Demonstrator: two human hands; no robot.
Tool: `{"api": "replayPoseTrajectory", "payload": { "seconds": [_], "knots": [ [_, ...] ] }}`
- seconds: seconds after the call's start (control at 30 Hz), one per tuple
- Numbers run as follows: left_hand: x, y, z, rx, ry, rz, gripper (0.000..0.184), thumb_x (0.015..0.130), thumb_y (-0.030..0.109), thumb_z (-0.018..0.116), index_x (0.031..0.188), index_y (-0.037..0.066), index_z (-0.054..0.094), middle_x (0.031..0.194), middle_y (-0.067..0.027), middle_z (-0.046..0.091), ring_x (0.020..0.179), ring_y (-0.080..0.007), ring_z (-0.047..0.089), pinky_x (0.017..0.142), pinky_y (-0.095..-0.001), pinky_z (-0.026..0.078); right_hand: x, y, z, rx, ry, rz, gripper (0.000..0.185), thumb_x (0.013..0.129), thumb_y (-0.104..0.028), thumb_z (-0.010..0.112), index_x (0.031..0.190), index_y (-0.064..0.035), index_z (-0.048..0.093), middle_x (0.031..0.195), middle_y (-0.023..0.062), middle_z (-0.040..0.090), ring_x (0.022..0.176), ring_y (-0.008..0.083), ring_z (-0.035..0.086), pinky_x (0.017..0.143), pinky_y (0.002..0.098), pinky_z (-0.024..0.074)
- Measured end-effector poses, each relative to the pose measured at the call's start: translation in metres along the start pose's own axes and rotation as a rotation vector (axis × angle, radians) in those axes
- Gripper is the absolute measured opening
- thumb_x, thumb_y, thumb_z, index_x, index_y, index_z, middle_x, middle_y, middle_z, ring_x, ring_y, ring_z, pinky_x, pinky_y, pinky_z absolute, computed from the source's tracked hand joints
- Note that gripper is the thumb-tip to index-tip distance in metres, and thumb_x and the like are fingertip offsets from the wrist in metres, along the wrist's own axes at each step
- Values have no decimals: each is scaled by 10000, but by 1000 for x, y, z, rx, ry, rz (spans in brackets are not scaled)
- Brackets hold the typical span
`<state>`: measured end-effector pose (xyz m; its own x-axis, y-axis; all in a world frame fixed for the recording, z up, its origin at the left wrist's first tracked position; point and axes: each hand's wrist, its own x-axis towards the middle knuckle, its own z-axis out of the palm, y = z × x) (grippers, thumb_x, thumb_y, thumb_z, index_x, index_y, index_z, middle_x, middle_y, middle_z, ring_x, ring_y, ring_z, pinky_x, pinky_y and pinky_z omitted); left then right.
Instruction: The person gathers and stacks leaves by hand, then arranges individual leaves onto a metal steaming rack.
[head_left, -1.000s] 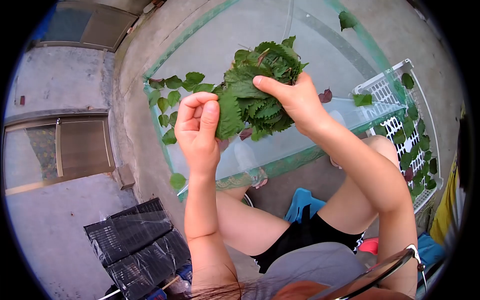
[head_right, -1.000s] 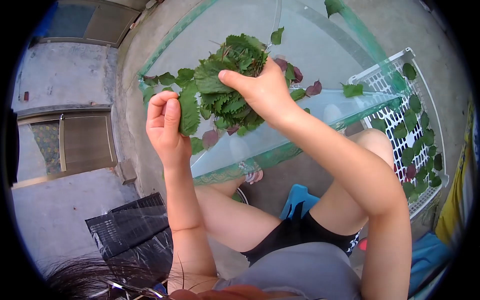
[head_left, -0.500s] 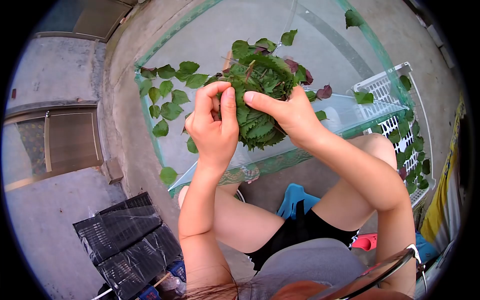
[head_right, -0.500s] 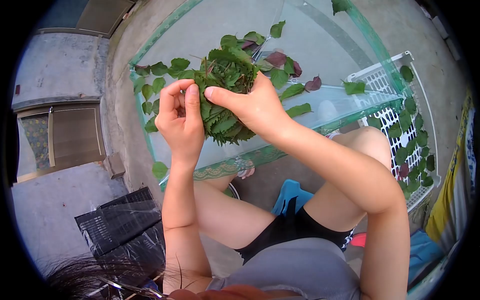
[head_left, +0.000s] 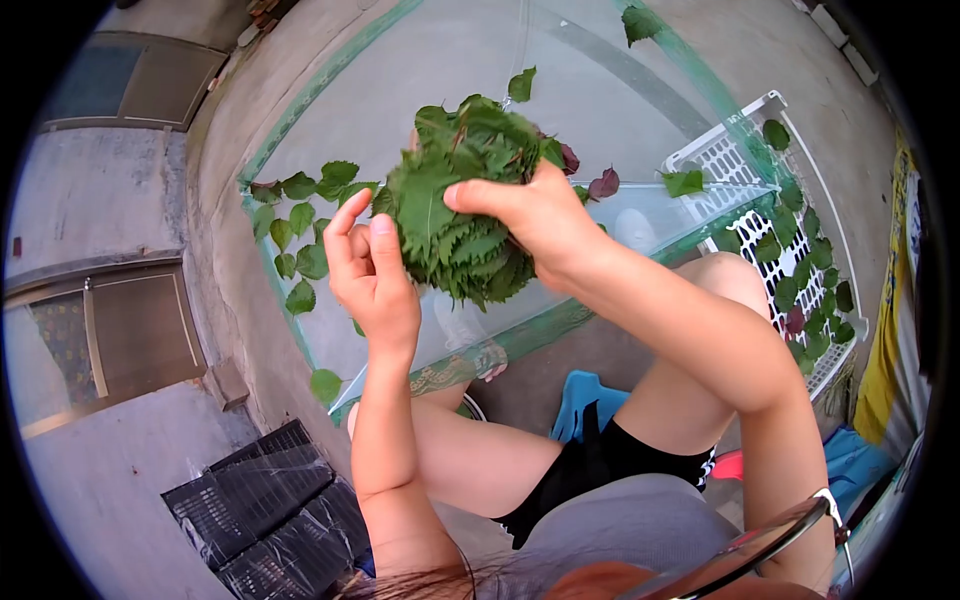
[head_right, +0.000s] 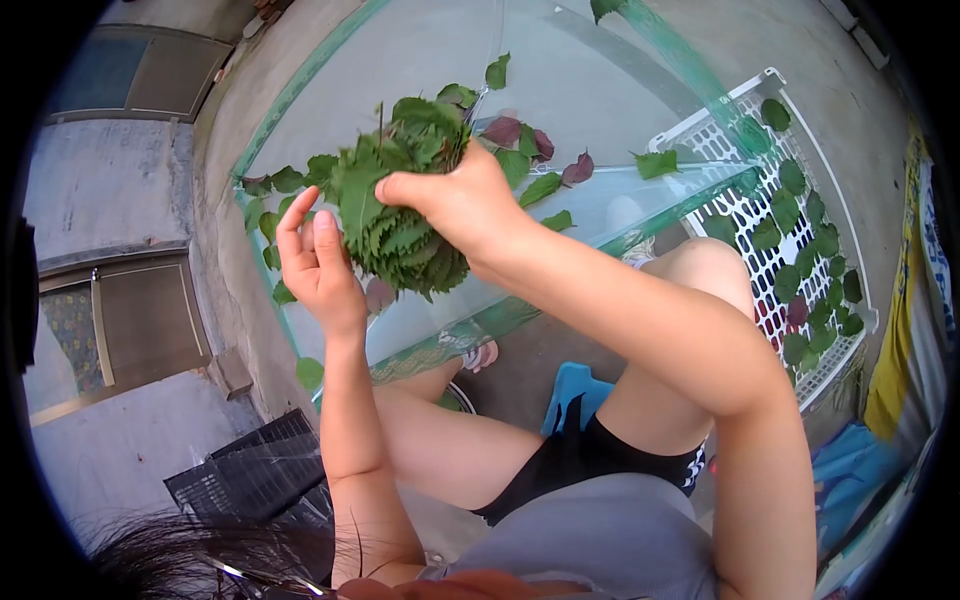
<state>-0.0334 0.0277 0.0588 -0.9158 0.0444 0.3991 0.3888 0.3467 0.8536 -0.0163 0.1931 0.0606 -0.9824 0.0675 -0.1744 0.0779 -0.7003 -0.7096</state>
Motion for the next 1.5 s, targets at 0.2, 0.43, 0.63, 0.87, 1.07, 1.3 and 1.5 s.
{"api": "replayPoseTrajectory", "payload": {
  "seconds": [0.2,0.43,0.63,0.87,1.07,1.3,1.5],
  "knots": [
    [0,-44,7,-15,-229,-300,232,923,134,558,1124,19,576,628,46,488,576,-22,447,497,-186,360,33,-78,-26,279,211,-134,216,767,-66,662,940,40,588,893,115,646,776,206,647,702,351,555],
    [29,-92,91,507,-603,108,255,811,131,634,1029,4,663,985,-162,661,757,-258,637,721,-361,502,40,-115,-46,379,376,-255,171,821,-167,617,913,-24,627,872,100,670,793,225,644,755,362,535],
    [73,-137,202,634,-441,147,190,781,132,626,925,15,667,975,-176,640,894,-356,622,812,-421,499,40,-115,-49,409,382,-337,148,821,-138,619,910,-20,627,878,96,668,796,212,641,764,341,530],
    [91,-159,239,673,-187,220,150,748,151,626,835,33,657,859,-136,651,850,-315,634,727,-409,512,43,-116,-54,272,390,-326,207,806,-163,656,956,-23,627,936,82,670,846,197,652,799,344,534],
    [110,-180,241,420,-190,37,132,807,122,609,879,15,637,808,-89,630,758,-229,614,651,-350,502,42,-105,-43,339,407,-415,245,769,-142,693,967,-21,614,952,79,649,863,186,633,802,338,524],
    [114,-150,190,-748,-177,-464,112,875,88,590,931,-7,614,748,-33,606,651,-130,592,563,-281,492,40,-98,-37,327,435,-330,216,771,-133,694,944,-23,625,928,75,659,837,184,640,779,338,530],
    [90,-73,78,-529,-59,-465,203,875,82,614,1020,-36,533,844,-71,610,725,-188,654,639,-281,554,25,-78,-25,216,294,-198,230,766,-99,691,959,-4,609,914,85,653,807,188,647,725,343,547]
  ]
}}
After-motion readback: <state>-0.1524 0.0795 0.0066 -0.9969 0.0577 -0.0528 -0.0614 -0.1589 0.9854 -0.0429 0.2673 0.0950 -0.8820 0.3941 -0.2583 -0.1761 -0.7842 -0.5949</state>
